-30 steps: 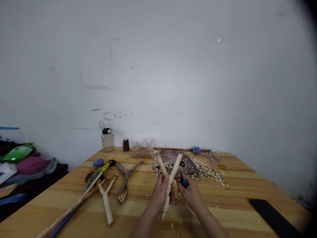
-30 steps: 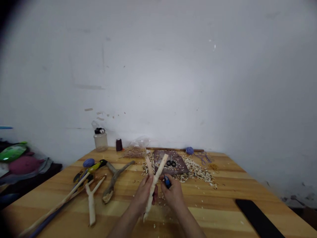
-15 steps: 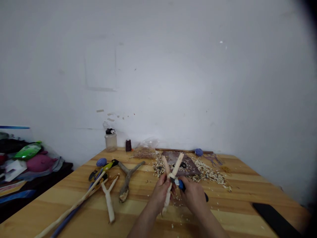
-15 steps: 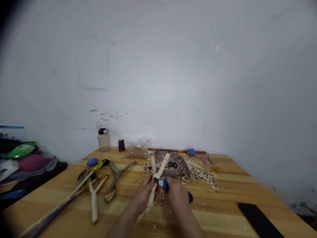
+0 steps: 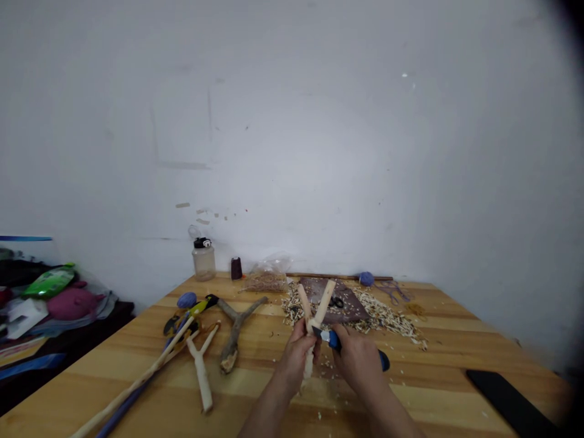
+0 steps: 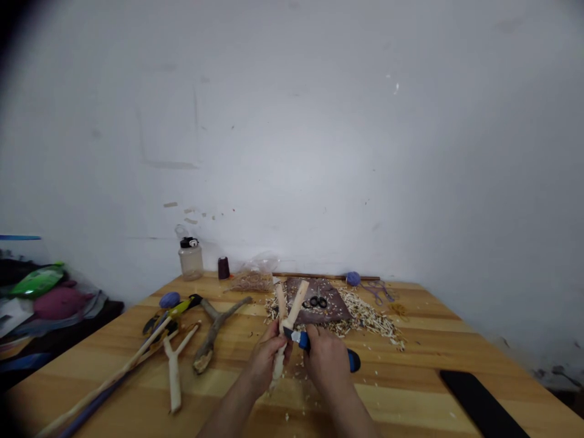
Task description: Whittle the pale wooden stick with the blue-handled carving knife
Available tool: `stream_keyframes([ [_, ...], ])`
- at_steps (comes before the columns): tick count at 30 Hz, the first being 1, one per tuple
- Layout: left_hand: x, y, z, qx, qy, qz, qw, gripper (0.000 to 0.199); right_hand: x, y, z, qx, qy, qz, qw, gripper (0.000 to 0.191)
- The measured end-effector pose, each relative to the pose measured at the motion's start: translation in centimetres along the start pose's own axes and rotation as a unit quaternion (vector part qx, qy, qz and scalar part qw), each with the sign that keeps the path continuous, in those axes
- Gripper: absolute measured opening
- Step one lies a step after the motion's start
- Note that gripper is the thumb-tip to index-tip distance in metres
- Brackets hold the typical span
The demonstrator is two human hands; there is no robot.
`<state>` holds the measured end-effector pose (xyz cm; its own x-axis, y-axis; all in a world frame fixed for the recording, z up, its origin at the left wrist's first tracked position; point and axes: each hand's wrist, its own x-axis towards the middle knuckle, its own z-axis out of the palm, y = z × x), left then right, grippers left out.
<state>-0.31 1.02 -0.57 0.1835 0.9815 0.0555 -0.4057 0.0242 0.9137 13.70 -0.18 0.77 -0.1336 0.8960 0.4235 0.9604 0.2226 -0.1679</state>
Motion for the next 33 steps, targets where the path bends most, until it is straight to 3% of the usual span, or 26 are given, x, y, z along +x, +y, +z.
stream_keyframes([
  [13, -0.1, 0.0, 0.3, 0.054, 0.009, 0.070, 0.996, 0.061, -0.1, 0.2, 0.6, -0.036, 0.033, -0.017, 0.999, 0.017],
  [23, 0.2, -0.7, 0.2, 0.099, 0.038, 0.058, 0.993, 0.049, 0.0, 0.0, 0.4, -0.048, 0.014, -0.009, 0.999, 0.019],
  [33, 0.3, -1.3, 0.4, 0.112, 0.034, 0.036, 0.992, 0.042, 0.1, -0.2, 0.1, -0.072, -0.017, 0.009, 0.997, 0.025],
])
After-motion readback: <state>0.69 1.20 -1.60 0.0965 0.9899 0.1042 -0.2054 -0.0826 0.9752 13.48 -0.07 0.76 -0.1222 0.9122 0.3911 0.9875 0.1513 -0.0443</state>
